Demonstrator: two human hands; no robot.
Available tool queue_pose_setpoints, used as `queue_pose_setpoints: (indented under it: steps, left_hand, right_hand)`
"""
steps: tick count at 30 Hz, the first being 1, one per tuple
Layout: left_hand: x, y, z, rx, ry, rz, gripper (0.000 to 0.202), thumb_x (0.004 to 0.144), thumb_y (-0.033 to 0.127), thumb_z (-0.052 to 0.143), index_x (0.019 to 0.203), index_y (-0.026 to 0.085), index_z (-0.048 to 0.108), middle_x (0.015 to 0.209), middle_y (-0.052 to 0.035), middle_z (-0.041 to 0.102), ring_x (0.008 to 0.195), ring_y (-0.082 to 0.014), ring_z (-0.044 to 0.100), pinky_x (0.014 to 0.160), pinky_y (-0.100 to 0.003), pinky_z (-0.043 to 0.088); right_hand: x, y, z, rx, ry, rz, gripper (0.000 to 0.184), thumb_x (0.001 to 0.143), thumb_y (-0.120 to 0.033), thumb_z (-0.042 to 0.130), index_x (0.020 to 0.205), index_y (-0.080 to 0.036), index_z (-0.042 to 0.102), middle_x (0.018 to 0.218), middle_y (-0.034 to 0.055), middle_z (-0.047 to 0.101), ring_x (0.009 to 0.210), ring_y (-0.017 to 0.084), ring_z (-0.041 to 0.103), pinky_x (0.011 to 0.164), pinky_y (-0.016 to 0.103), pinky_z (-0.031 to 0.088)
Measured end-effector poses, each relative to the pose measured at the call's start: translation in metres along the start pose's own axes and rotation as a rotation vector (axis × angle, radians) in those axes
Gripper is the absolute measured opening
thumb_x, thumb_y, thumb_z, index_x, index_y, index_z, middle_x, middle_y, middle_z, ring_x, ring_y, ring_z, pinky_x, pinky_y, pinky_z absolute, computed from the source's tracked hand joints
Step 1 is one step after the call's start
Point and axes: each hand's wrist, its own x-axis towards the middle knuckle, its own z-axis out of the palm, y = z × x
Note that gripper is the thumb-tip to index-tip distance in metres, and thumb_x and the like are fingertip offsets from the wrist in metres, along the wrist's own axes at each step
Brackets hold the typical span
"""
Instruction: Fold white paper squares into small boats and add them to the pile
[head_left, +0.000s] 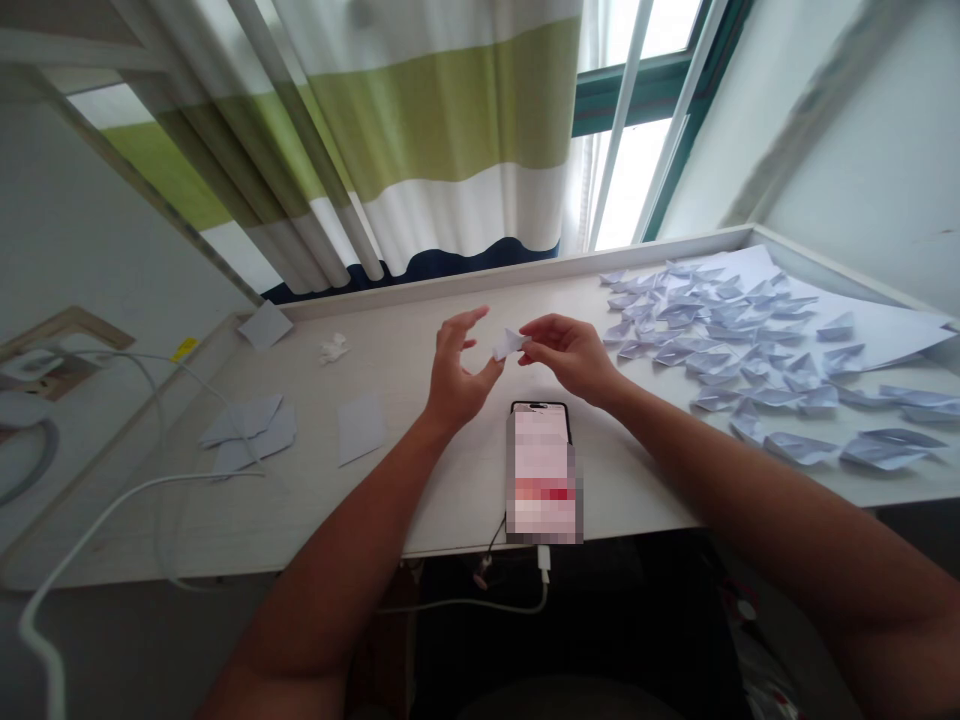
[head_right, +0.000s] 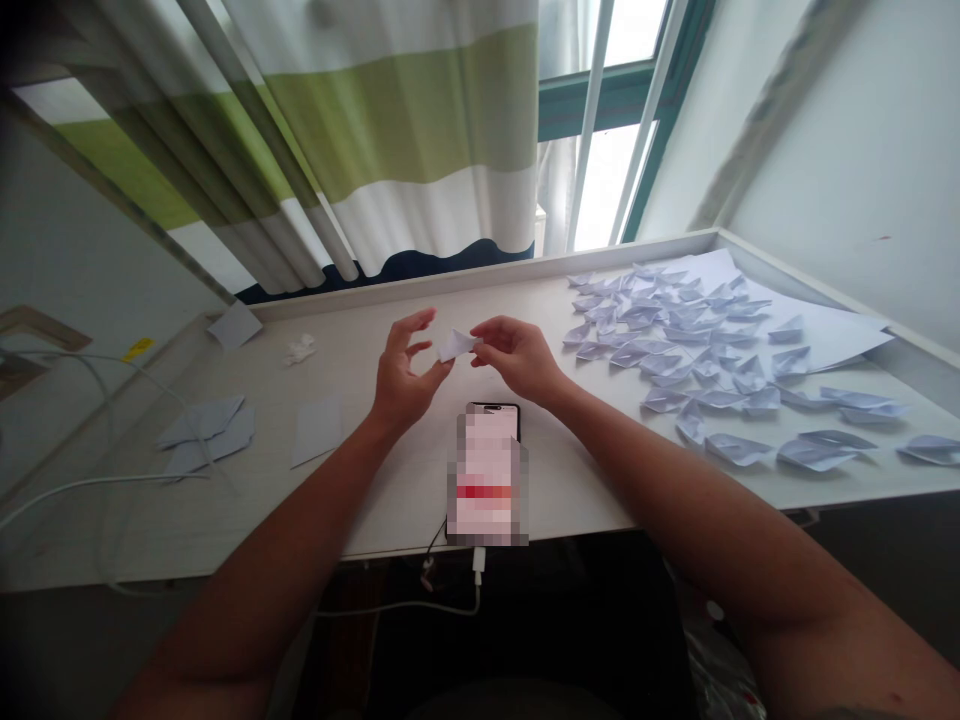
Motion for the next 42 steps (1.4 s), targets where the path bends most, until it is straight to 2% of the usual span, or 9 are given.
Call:
queue_pose_setpoints:
  steps: [4,7,12,16,23,28,31,35,42]
  left_hand:
    - [0.001,0.003,-0.001,-0.332,-0.151,-0.314,0.055,0.086,0.035,0.079,0.137,0.020,0.067,0.121,-0.0117,0.079,0.112,-0.0271,0.076,0.092,-0.039,0.061]
    - [0.001,0.010,0.000,-0.446,-0.209,-0.401,0.047,0.087,0.045,0.079,0.125,0.018,0.073,0.110,-0.0104,0.082,0.100,-0.0245,0.079,0.087,-0.036,0.061]
    - [0.000,0.018,0.005,-0.434,-0.173,-0.424,0.043,0.080,0.049,0.092,0.103,0.016,0.077,0.091,-0.0083,0.083,0.078,-0.0210,0.080,0.069,-0.030,0.060]
    - [0.000,0.021,0.005,-0.490,-0.154,-0.456,0.051,0.080,0.052,0.094,0.113,0.019,0.074,0.087,-0.0055,0.083,0.074,-0.0227,0.082,0.063,-0.030,0.061]
    - [-0.002,0.028,0.005,-0.513,-0.178,-0.516,0.050,0.088,0.060,0.085,0.116,0.020,0.072,0.088,-0.0067,0.083,0.087,-0.0263,0.084,0.064,-0.030,0.065]
    - [-0.004,0.019,0.008,-0.397,-0.116,-0.451,0.045,0.087,0.060,0.085,0.108,0.020,0.080,0.112,-0.0094,0.083,0.108,-0.0266,0.078,0.064,-0.029,0.067]
    - [-0.004,0.014,0.008,-0.333,-0.088,-0.381,0.040,0.084,0.053,0.090,0.105,0.021,0.081,0.104,-0.0068,0.083,0.100,-0.0229,0.077,0.067,-0.028,0.066]
    - [-0.003,0.015,0.006,-0.404,-0.118,-0.421,0.041,0.080,0.051,0.094,0.102,0.020,0.077,0.085,-0.0030,0.081,0.082,-0.0199,0.080,0.071,-0.030,0.066]
    - [-0.003,0.013,0.006,-0.538,-0.116,-0.487,0.055,0.073,0.058,0.099,0.095,0.016,0.072,0.088,-0.0066,0.082,0.082,-0.0235,0.083,0.085,-0.041,0.069]
  right_hand:
    - [-0.003,-0.001,0.000,-0.199,0.049,-0.146,0.036,0.087,-0.052,0.089,0.102,-0.023,0.074,0.086,0.0023,0.079,0.075,0.020,0.077,0.078,0.042,0.069]
    - [-0.004,-0.003,-0.002,-0.328,0.067,-0.208,0.033,0.090,-0.052,0.086,0.101,-0.024,0.073,0.087,0.0029,0.079,0.078,0.022,0.077,0.079,0.043,0.068]
    - [-0.005,-0.005,-0.002,-0.401,0.051,-0.251,0.036,0.094,-0.057,0.082,0.102,-0.024,0.071,0.092,0.0042,0.079,0.081,0.023,0.078,0.078,0.043,0.068]
    - [-0.006,-0.010,0.000,-0.447,0.043,-0.309,0.035,0.098,-0.060,0.077,0.100,-0.025,0.072,0.097,0.0050,0.080,0.084,0.022,0.079,0.077,0.042,0.069]
    - [-0.009,-0.015,0.000,-0.470,0.038,-0.351,0.032,0.102,-0.056,0.075,0.105,-0.025,0.077,0.102,0.0064,0.081,0.086,0.022,0.080,0.073,0.040,0.071]
    - [-0.008,-0.008,0.001,-0.407,0.075,-0.282,0.033,0.098,-0.055,0.078,0.100,-0.023,0.074,0.086,0.0035,0.079,0.073,0.021,0.079,0.072,0.041,0.071]
    - [-0.008,-0.006,0.002,-0.386,0.084,-0.243,0.032,0.096,-0.055,0.081,0.099,-0.024,0.074,0.086,0.0033,0.078,0.072,0.021,0.079,0.069,0.041,0.070]
    - [-0.009,-0.009,0.003,-0.417,0.077,-0.250,0.025,0.097,-0.050,0.079,0.095,-0.025,0.076,0.090,0.0045,0.080,0.080,0.023,0.078,0.075,0.044,0.071]
    - [-0.008,-0.015,0.000,-0.508,-0.022,-0.326,0.020,0.101,-0.046,0.077,0.102,-0.028,0.083,0.106,0.0074,0.081,0.094,0.025,0.078,0.081,0.046,0.073]
